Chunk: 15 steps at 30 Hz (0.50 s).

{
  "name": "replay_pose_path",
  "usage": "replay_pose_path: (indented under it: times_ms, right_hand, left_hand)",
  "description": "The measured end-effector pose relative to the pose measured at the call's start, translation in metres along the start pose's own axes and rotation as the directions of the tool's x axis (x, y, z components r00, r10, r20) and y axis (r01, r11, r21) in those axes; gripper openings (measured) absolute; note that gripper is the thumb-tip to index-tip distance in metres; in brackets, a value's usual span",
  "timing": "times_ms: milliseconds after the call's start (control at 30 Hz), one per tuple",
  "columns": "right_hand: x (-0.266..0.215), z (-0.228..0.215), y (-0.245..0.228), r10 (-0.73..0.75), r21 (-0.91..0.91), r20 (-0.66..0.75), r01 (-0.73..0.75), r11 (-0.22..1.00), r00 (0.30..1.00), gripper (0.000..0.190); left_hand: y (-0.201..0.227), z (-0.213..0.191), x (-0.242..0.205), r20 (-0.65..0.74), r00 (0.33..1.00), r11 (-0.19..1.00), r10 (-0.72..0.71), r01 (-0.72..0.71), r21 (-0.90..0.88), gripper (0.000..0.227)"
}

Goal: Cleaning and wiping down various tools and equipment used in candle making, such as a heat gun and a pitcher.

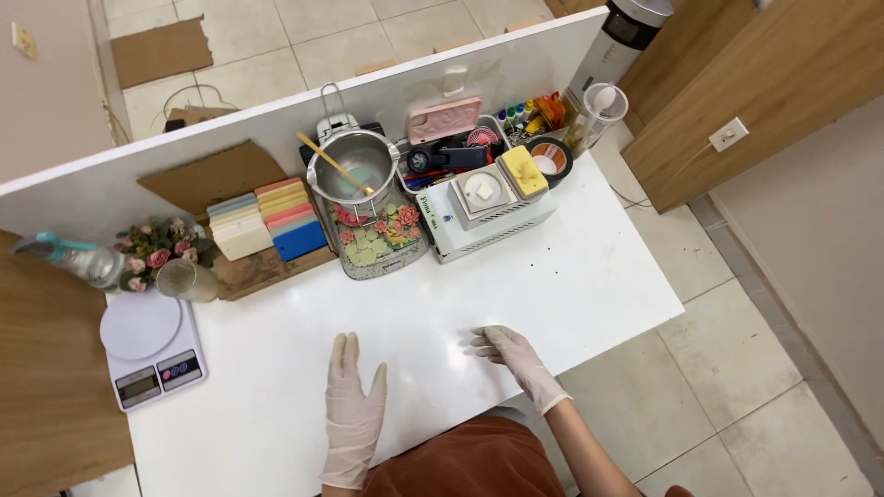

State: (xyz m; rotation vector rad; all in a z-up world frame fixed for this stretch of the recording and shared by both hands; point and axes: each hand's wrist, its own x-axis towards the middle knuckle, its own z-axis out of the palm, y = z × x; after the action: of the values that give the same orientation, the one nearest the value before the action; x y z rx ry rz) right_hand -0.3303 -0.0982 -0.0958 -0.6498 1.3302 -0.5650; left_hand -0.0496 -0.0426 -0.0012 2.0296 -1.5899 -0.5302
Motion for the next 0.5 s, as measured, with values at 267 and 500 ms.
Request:
replay_pose_path:
  times_ms: [267,500]
  right_hand:
    - [-0.028,0.007,0.049,0.047,0.097,-0.195,-0.028,0.995,0.980,0.044]
    - [-0.072,0.017,0.065,0.071,0.129,-0.171,-0.049,0.990,0.983,0.045]
  left_hand:
    - [0.001,0.014,0.017,0.296,0.948,0.992,0.118,-0.097,-0.084,0.066]
    - [-0.002,0.035,0.023,0.456,0.871,0.981,0.184,-0.136,-0.136,0.069]
